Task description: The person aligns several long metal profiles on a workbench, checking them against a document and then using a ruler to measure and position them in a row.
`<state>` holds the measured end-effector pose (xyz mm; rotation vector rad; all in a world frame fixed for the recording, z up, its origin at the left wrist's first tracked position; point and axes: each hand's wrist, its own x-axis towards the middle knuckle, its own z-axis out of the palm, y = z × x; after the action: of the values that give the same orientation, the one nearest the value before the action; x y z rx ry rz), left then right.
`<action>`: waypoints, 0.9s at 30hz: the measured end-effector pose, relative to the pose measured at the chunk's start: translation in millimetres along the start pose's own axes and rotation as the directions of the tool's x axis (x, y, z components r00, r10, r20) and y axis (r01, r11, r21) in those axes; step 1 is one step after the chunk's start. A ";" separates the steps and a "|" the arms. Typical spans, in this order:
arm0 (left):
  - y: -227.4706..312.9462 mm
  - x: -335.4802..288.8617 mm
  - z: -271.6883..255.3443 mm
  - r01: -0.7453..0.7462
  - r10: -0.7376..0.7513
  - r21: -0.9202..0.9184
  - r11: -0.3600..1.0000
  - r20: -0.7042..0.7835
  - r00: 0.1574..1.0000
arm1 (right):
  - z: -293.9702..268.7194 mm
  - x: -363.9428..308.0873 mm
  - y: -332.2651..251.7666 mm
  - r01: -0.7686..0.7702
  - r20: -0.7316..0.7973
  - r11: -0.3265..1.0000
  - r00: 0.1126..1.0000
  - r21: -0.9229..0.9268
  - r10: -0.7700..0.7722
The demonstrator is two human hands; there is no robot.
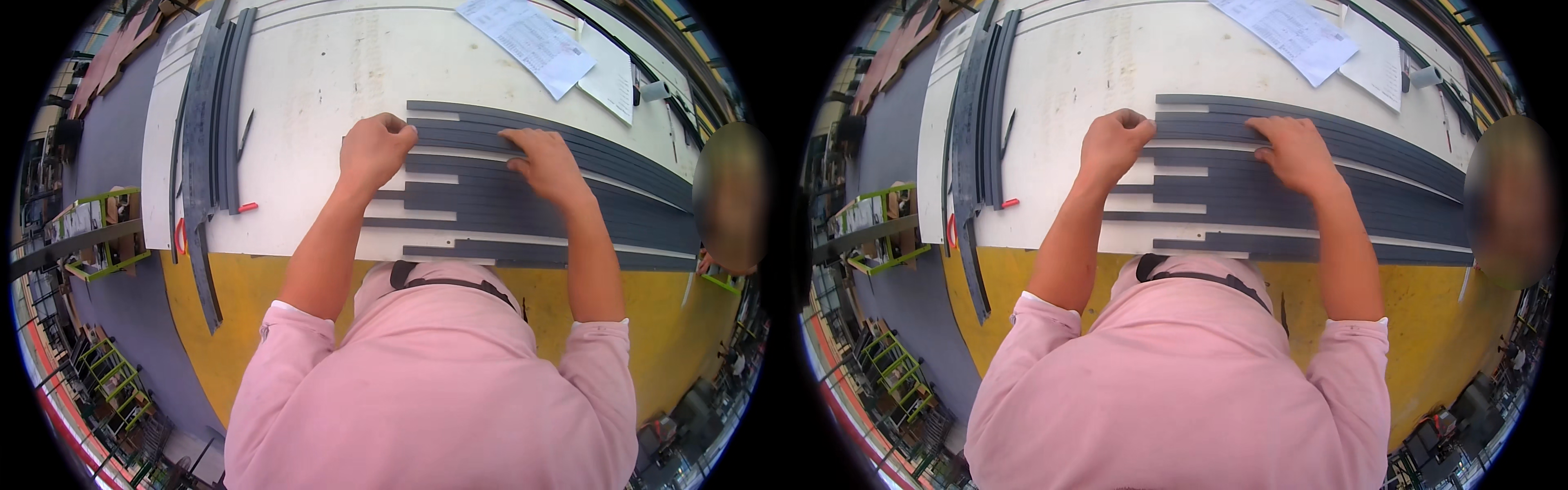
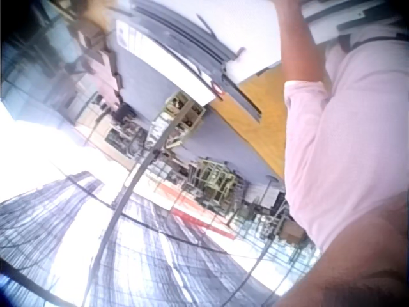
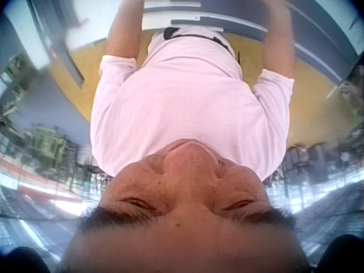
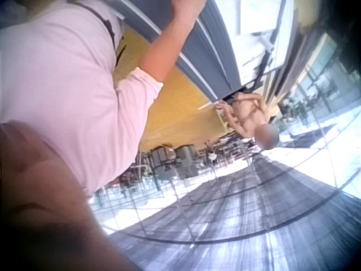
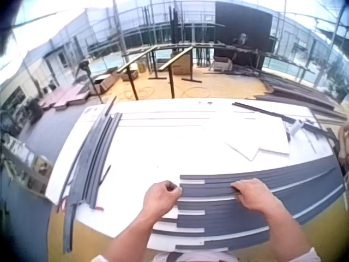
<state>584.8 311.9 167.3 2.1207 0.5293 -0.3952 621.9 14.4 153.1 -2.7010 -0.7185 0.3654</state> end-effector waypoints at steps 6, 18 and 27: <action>-8.6 46.1 1.6 -0.001 0.001 -0.003 1.000 0.013 1.000 | -1.6 23.7 36.5 -0.039 -0.010 0.998 0.999 -0.043 0.038; -26.3 149.1 31.7 -0.056 0.062 0.265 0.963 -0.014 0.998 | 36.2 103.8 68.8 -0.052 -0.034 0.974 0.998 -0.220 0.045; 1.8 72.9 49.6 -0.202 0.212 0.304 0.931 0.001 0.977 | 43.7 55.5 66.6 -0.082 -0.346 0.994 0.937 -0.077 0.050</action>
<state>644.1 286.3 107.4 2.4551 0.2694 -0.3392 683.4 -1.2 79.6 -2.7729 -0.5539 -0.1295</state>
